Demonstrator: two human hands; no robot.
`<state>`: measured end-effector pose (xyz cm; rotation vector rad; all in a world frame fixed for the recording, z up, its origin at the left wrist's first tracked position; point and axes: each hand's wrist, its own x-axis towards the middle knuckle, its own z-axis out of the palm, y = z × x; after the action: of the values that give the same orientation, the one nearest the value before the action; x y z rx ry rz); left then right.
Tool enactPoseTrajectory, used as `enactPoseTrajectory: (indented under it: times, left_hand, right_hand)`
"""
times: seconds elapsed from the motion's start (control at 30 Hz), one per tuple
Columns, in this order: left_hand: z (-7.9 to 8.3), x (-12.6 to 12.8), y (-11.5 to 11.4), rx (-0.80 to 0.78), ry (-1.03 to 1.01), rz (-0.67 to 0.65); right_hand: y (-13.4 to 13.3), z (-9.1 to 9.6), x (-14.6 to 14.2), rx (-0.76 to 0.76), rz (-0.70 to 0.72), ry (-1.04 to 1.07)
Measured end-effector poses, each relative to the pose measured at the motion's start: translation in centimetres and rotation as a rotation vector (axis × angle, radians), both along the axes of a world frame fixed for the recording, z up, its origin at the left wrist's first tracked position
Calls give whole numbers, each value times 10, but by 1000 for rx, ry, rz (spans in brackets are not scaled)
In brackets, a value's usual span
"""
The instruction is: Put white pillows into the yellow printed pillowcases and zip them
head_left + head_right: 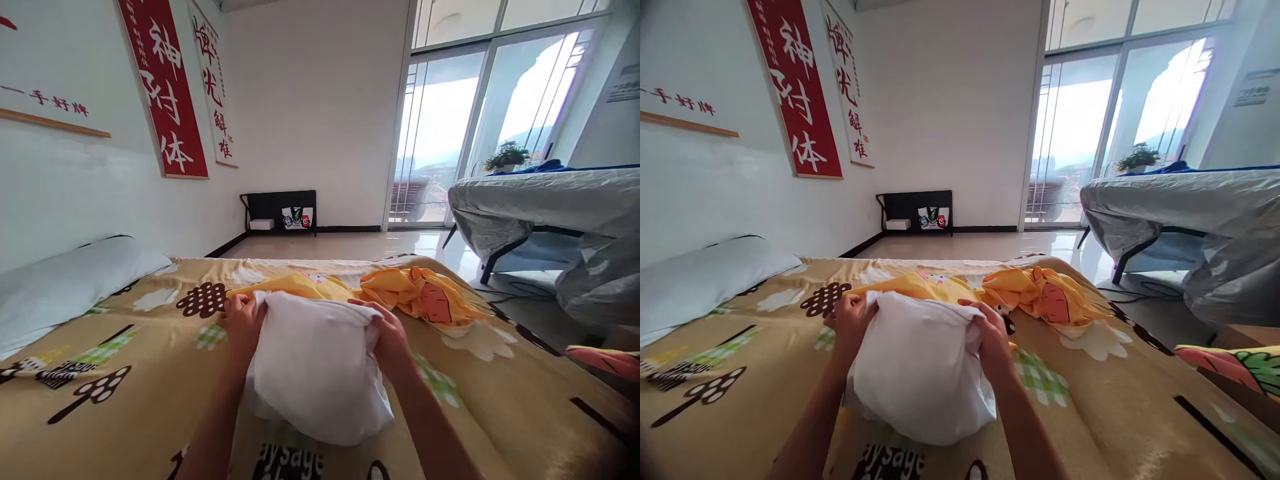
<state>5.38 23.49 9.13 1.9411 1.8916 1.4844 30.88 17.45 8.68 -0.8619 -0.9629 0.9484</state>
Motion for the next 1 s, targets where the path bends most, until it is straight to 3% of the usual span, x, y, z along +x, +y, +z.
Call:
enactPoseTrajectory:
  times: [0.07,0.17,0.27,0.37,0.47,0.53,0.67,0.77,0.87,1.0]
  left_hand:
    - [14,-1,-18,147,-62,-20]
    - [34,2,-47,257,-209,-193]
    - [46,5,-72,134,-375,-404]
    - [48,11,-91,-12,-542,-561]
    - [45,21,-104,-84,-619,-653]
    - [44,28,-111,-106,-515,-703]
    - [48,43,-125,-210,-28,-830]
    - [49,50,-127,-326,102,-850]
    - [42,47,-119,-381,21,-866]
    - [32,33,-108,-414,-293,-634]
  right_hand:
    - [-8,8,4,17,60,175]
    - [-18,14,4,101,123,204]
    - [-31,17,-3,94,264,119]
    - [-44,21,-16,19,381,-35]
    - [-51,27,-29,43,328,-240]
    - [-52,30,-34,73,237,-368]
    - [-51,30,-39,60,150,-614]
    - [-47,27,-40,55,166,-709]
    - [-42,25,-35,62,190,-623]
    - [-45,30,-16,221,114,-441]
